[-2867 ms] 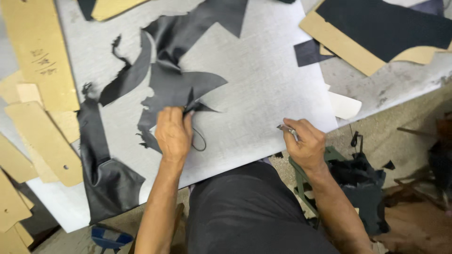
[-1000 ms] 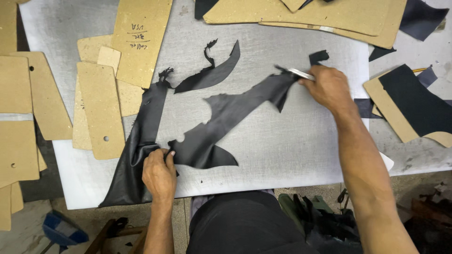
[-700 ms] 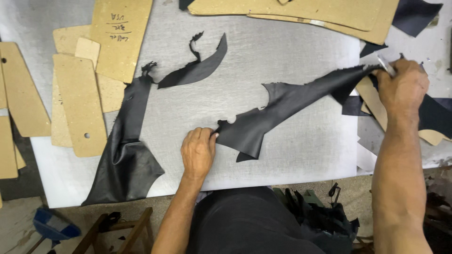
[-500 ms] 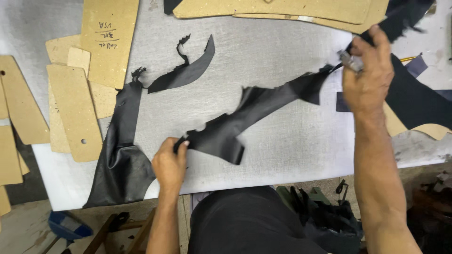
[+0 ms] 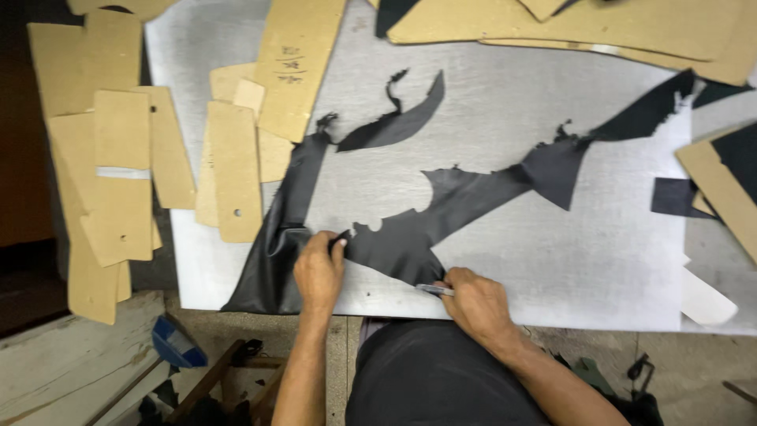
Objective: The person places cardboard templates on a black leather hide, traces around them with a silver marker, and cuts out the pieces using a knife. The cut leather pieces are set aside on the table.
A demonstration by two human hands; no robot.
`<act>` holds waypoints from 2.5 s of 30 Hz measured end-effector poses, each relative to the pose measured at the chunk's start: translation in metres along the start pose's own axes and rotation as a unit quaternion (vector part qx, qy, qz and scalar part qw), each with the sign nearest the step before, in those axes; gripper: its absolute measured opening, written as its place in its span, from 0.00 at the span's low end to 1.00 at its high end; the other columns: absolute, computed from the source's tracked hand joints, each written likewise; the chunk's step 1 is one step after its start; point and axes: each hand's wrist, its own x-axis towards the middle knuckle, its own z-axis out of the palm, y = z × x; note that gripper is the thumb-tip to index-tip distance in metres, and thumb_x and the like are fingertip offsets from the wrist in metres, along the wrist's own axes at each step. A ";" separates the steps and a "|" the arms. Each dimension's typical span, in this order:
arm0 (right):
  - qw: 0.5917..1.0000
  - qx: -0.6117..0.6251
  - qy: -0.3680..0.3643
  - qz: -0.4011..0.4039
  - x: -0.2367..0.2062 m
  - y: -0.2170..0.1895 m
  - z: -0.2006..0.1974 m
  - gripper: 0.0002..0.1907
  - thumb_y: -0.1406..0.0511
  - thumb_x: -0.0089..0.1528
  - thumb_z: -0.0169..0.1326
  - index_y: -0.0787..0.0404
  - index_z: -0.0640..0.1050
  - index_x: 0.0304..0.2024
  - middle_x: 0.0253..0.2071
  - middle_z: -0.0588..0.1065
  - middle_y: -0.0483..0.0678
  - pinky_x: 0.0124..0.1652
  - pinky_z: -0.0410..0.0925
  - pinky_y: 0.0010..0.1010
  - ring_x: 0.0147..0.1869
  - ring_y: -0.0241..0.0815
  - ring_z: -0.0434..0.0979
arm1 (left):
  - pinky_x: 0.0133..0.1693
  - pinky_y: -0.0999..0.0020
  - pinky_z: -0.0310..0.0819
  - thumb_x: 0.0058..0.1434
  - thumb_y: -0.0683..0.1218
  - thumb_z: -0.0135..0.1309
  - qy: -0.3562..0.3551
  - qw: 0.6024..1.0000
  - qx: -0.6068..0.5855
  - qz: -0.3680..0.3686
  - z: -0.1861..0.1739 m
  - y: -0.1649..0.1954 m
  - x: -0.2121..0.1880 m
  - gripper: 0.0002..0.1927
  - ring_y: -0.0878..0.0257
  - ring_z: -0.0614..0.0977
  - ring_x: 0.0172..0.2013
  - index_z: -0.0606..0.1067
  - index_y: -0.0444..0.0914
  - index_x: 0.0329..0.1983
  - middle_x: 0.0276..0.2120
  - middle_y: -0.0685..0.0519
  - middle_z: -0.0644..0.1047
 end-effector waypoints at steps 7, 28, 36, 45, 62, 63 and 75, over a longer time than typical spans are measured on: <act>0.990 -0.030 -0.022 0.134 -0.002 -0.002 0.009 0.16 0.58 0.60 0.61 0.65 0.81 0.40 0.32 0.81 0.55 0.33 0.73 0.42 0.28 0.50 0.82 | 0.33 0.53 0.77 0.59 0.44 0.62 -0.016 0.998 -0.059 0.031 -0.009 -0.019 -0.003 0.08 0.47 0.84 0.33 0.77 0.36 0.38 0.35 0.45 0.82; 0.891 -0.193 0.271 0.309 0.011 0.017 0.010 0.26 0.46 0.74 0.59 0.62 0.81 0.36 0.19 0.75 0.51 0.34 0.65 0.39 0.23 0.49 0.75 | 0.46 0.49 0.75 0.62 0.53 0.64 -0.003 0.989 -0.073 0.128 -0.093 -0.088 0.085 0.19 0.45 0.78 0.46 0.75 0.36 0.47 0.43 0.40 0.77; 0.838 -0.291 0.402 0.228 0.023 0.003 0.028 0.09 0.60 0.64 0.55 0.56 0.78 0.31 0.23 0.74 0.45 0.30 0.65 0.34 0.25 0.43 0.73 | 0.55 0.41 0.66 0.55 0.57 0.65 -0.057 0.996 0.048 -0.056 -0.103 -0.137 0.155 0.45 0.38 0.71 0.59 0.61 0.36 0.70 0.62 0.30 0.67; 0.844 -0.271 0.396 0.240 0.022 0.004 0.024 0.13 0.58 0.69 0.59 0.57 0.79 0.32 0.20 0.73 0.43 0.28 0.63 0.33 0.22 0.41 0.72 | 0.48 0.57 0.77 0.63 0.47 0.59 -0.026 0.977 -0.182 -0.111 -0.153 -0.203 0.137 0.23 0.50 0.84 0.48 0.75 0.33 0.59 0.49 0.41 0.81; 0.840 -0.299 0.405 0.203 0.019 0.014 0.032 0.06 0.63 0.61 0.53 0.56 0.76 0.30 0.24 0.74 0.44 0.32 0.64 0.33 0.26 0.43 0.73 | 0.48 0.47 0.77 0.56 0.51 0.67 0.037 0.996 0.063 -0.049 -0.136 -0.250 0.093 0.33 0.42 0.80 0.49 0.73 0.29 0.61 0.51 0.33 0.78; 0.843 -0.289 0.403 0.211 0.019 0.014 0.032 0.06 0.63 0.61 0.53 0.56 0.76 0.29 0.24 0.74 0.44 0.31 0.64 0.33 0.25 0.42 0.73 | 0.46 0.48 0.78 0.57 0.50 0.67 0.032 0.996 0.063 -0.060 -0.136 -0.258 0.092 0.33 0.42 0.81 0.48 0.73 0.28 0.60 0.50 0.32 0.78; 0.841 -0.293 0.402 0.214 0.024 0.001 0.025 0.07 0.62 0.61 0.56 0.58 0.78 0.31 0.22 0.73 0.44 0.30 0.63 0.33 0.24 0.41 0.71 | 0.49 0.47 0.76 0.57 0.52 0.69 0.201 0.971 0.132 0.016 -0.144 -0.264 0.144 0.26 0.43 0.80 0.49 0.79 0.33 0.53 0.48 0.37 0.79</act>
